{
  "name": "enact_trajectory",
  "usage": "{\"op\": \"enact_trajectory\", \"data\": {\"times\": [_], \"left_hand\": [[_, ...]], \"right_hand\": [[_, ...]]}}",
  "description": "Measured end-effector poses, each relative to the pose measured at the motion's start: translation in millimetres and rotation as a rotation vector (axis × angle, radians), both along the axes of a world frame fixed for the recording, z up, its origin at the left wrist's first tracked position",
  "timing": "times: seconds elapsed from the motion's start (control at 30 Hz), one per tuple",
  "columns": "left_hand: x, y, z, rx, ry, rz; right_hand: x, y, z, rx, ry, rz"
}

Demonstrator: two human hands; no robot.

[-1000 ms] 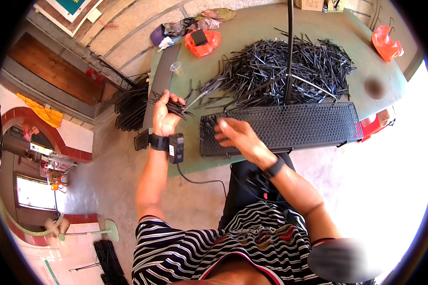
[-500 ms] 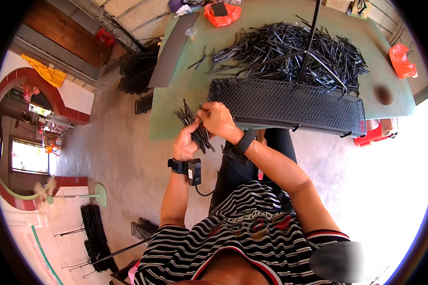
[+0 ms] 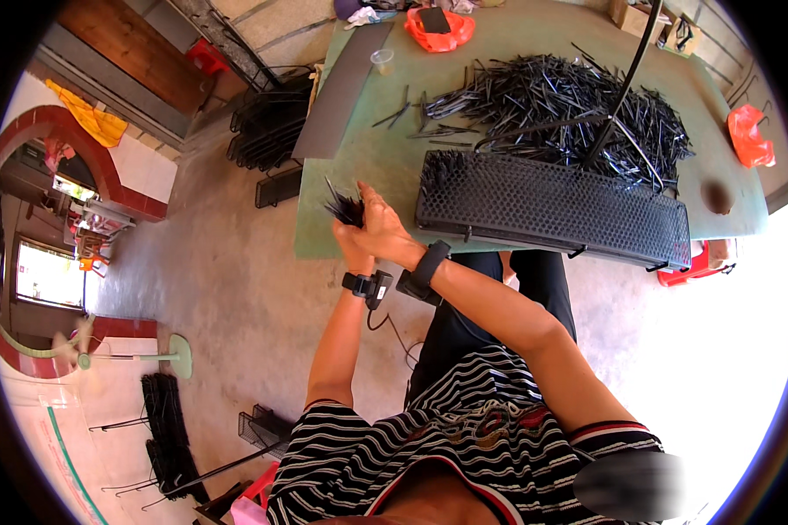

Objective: The person picks up black strips from a pile and inserts them individually into the small holes of a rectangular plastic grid by hand.

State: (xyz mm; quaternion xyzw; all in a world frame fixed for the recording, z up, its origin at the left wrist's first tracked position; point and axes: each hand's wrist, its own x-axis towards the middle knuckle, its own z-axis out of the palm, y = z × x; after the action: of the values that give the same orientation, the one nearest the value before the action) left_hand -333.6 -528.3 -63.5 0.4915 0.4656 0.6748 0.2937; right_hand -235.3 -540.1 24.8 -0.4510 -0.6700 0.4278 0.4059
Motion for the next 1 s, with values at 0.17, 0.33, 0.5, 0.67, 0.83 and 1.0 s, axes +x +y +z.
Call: {"op": "enact_trajectory", "data": {"times": [0.17,0.33,0.5,0.67,0.83,1.0], "left_hand": [[13.9,-7.2,-18.7,-0.189,0.392,0.202],[19.5,-4.4,-19.7,-0.184,0.301,0.127],[-16.7,8.7,-60.5,-0.173,-0.627,-0.176],[-9.4,-24.0,19.8,-0.385,-0.67,-0.276],[-6.2,-86.3,72.8,-0.667,-0.732,-0.725],[33.1,-117.3,93.4,-0.842,-0.758,-0.986]], "right_hand": [[-3.1,14.5,-26.6,-0.043,-0.086,0.019],[-3.6,13.0,-38.3,0.047,-0.04,-0.046],[2.6,-0.2,-9.4,-0.121,-0.116,0.049],[56.9,-17.5,3.3,0.065,-0.021,0.088],[97.3,-21.1,22.6,-0.2,0.079,0.146],[121.9,-12.4,27.7,-0.376,0.144,0.392]]}}
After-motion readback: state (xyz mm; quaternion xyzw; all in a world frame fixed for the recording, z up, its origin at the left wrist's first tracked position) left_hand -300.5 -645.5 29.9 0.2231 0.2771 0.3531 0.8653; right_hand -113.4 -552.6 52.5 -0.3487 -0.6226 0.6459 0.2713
